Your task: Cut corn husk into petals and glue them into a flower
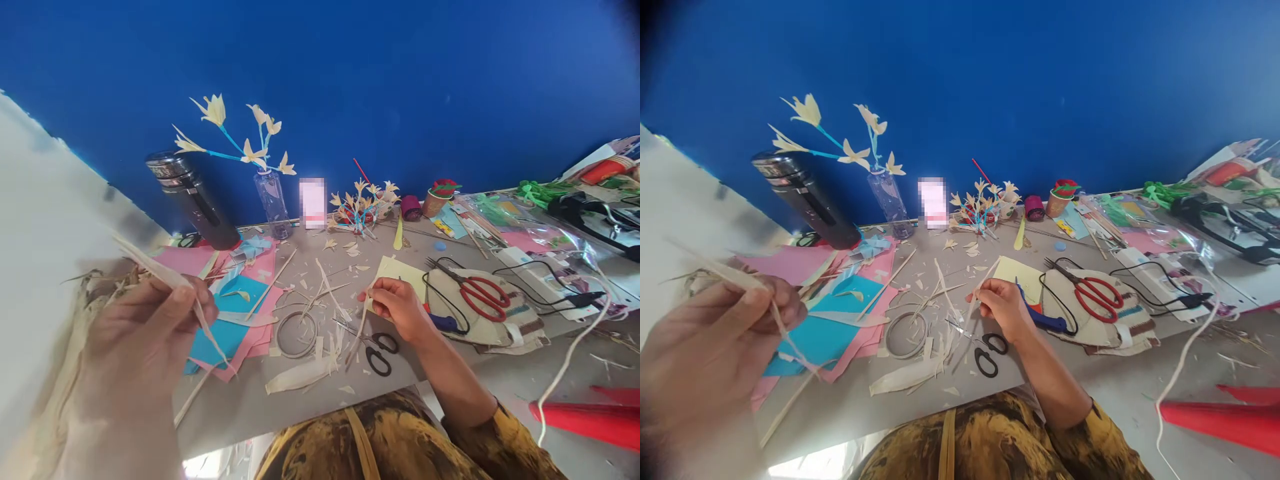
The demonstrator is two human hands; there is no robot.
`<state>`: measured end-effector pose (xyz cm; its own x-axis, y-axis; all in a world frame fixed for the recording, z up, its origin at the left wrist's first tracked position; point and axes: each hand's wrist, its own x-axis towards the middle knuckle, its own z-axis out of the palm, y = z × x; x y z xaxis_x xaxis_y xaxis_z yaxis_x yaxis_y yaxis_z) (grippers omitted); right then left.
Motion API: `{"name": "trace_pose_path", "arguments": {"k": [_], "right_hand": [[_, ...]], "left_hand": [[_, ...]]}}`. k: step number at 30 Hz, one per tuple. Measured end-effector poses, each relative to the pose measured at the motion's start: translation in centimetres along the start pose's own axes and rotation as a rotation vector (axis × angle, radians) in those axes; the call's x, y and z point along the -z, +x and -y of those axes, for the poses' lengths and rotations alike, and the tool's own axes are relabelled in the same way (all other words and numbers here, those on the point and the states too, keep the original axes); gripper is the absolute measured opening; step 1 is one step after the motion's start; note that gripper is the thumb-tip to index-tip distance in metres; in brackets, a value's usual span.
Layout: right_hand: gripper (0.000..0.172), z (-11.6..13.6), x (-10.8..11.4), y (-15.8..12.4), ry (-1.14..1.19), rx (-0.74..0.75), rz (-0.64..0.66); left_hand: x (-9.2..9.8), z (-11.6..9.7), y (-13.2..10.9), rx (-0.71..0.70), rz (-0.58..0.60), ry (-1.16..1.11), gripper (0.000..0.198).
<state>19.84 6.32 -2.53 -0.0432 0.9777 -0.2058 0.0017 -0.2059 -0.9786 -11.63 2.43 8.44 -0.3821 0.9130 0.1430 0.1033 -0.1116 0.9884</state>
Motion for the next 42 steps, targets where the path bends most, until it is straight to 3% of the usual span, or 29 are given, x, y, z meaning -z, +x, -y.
{"name": "trace_pose_path", "arguments": {"k": [1,2,4,6,7,8,9,12,14,18,22,28,34,37,42], "right_hand": [[0.019,0.0,0.0,-0.1,0.132,-0.034,0.053],[0.021,-0.1,-0.2,-0.2,0.237,-0.060,0.097],[0.022,-0.1,-0.7,-0.6,0.355,-0.098,0.165],[0.022,-0.1,-1.3,-0.8,0.383,-0.116,0.214],[0.022,-0.1,-1.7,-0.9,0.377,-0.115,0.235],[0.022,-0.1,-2.0,-1.0,0.361,-0.109,0.255],[0.021,-0.1,-2.3,-1.1,0.337,-0.100,0.277],[0.019,0.1,-3.2,-1.3,0.196,-0.068,0.364],[0.019,0.2,-3.6,-1.5,0.086,-0.062,0.421],[0.025,0.2,-4.1,-2.0,0.139,-0.086,0.466],[0.039,-0.3,-4.2,-2.2,0.259,-0.124,0.555],[0.040,-1.4,-4.3,-2.4,0.284,-0.179,0.607],[0.047,-1.1,-4.5,-2.7,0.179,-0.125,0.662],[0.047,-1.3,-4.6,-2.8,0.067,-0.077,0.608],[0.041,-1.4,-4.6,-2.9,0.023,-0.136,0.502]], "left_hand": [[0.5,0.5,1.1,-0.037,-0.066,0.237,0.017],[0.9,1.1,2.2,-0.037,-0.104,0.334,0.012],[1.0,2.5,3.6,0.002,-0.113,0.657,0.004],[0.0,3.8,3.5,-0.147,-0.190,0.907,0.023],[-0.8,4.3,2.8,-0.222,-0.188,0.917,0.026],[-2.0,4.7,1.7,-0.259,-0.156,0.832,0.025],[-3.4,5.1,0.5,-0.228,-0.053,0.698,0.024],[-7.7,6.0,-2.9,-0.023,0.461,0.379,0.030],[-9.9,6.7,-4.0,-0.002,0.554,0.233,0.025],[-11.4,7.5,-4.1,0.148,0.535,-0.040,0.014],[-11.5,7.5,-4.1,0.363,0.514,-0.272,0.022],[-11.3,7.7,-4.1,0.576,0.405,-0.519,0.034],[-10.8,8.0,-4.1,0.652,0.471,-0.587,0.037],[-10.7,7.8,-4.3,0.620,0.420,-0.577,0.038],[-10.5,7.6,-4.4,0.543,0.394,-0.556,0.037]]}}
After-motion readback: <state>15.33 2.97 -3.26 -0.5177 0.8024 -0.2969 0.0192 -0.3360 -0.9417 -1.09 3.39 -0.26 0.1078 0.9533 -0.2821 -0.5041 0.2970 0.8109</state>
